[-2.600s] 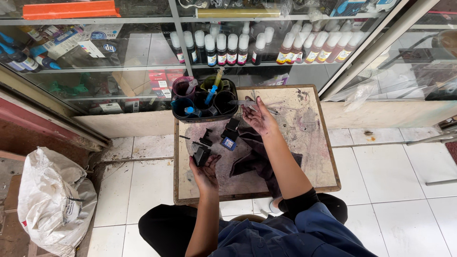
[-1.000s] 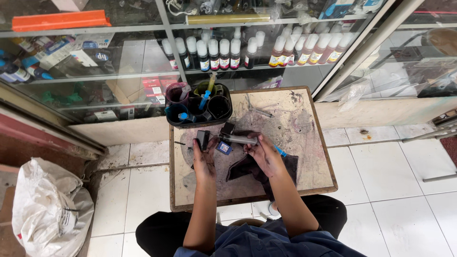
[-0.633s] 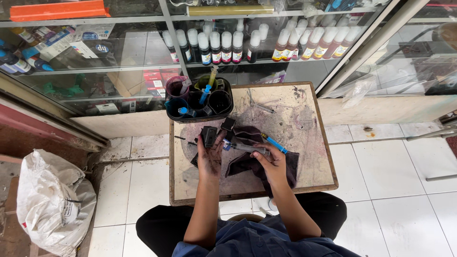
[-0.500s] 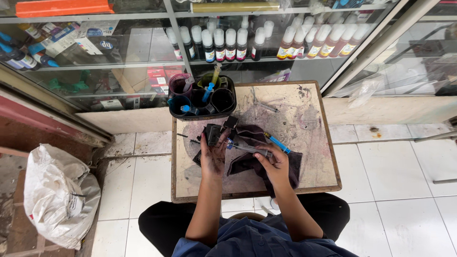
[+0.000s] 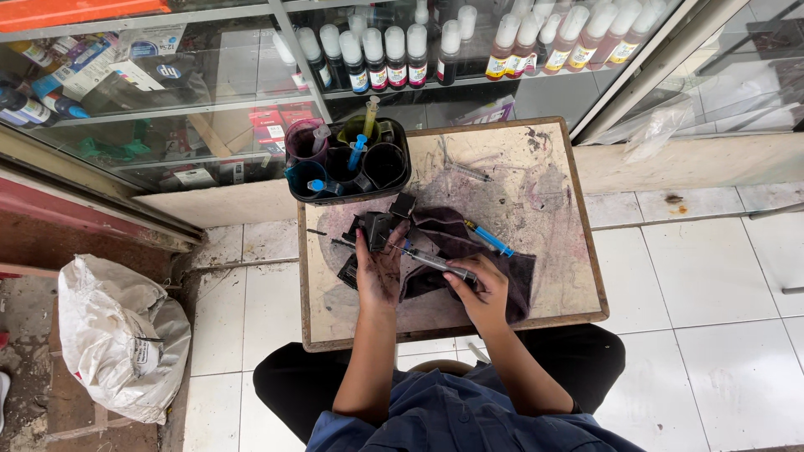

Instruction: The person sits at a low table and uses a syringe to inject ink into several printer cartridges. They repeatedly draw ink from containers and fill each cartridge, then wipe the exterior with a cloth.

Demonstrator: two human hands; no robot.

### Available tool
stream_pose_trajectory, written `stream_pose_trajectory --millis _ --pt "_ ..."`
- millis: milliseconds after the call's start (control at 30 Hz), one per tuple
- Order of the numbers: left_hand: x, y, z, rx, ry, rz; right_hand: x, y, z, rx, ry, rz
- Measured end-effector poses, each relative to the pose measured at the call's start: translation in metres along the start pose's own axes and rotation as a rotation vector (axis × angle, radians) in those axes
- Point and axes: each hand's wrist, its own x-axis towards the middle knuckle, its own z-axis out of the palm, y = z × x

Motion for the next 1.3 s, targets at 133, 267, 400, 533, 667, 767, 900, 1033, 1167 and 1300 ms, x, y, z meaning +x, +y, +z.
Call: stream_pose_trajectory --millis 133,267,400,533,667,767,900,1033,1167,1300 --pt "-0.003 0.005 0.004 0.075 -0.043 -0.022 0.004 -0.002 -0.002 -0.071 -0.047 -0.024" --pt "-0.008 0.004 0.000 0.016 -0.024 -0.003 -0.004 -0.002 0.003 -0.043 0.001 -0.036" --pt "-0.007 -0.007 -0.001 -0.002 0.020 -0.018 0.001 -0.012 0.007 -0.110 0.031 -0.144" --pt "-0.007 -0.017 -0.002 -0.023 0.044 0.019 -0.008 -0.020 0.015 -0.159 0.068 -0.244" --pt "-0.023 -0.021 0.013 -0.038 0.096 0.046 -0.019 -0.027 0.023 -0.167 0.100 -0.339" --pt "-0.032 -0.025 0.021 -0.045 0.155 0.068 -0.017 -0.035 0.027 -0.161 0.107 -0.370" --pt "-0.031 -0.036 0.011 -0.074 0.203 0.041 -0.014 -0.045 0.030 -0.172 0.094 -0.394" --pt "0.003 -0.056 -0.055 -0.010 0.199 0.012 -0.020 -0.040 0.029 -0.183 0.045 -0.356" --pt "0.024 -0.038 -0.081 -0.011 0.320 0.105 -0.031 -0.037 0.030 -0.149 -0.271 -0.255" --pt "-0.039 0.004 -0.003 -0.186 0.282 0.441 -0.058 -0.037 0.029 -0.056 -0.481 0.006"
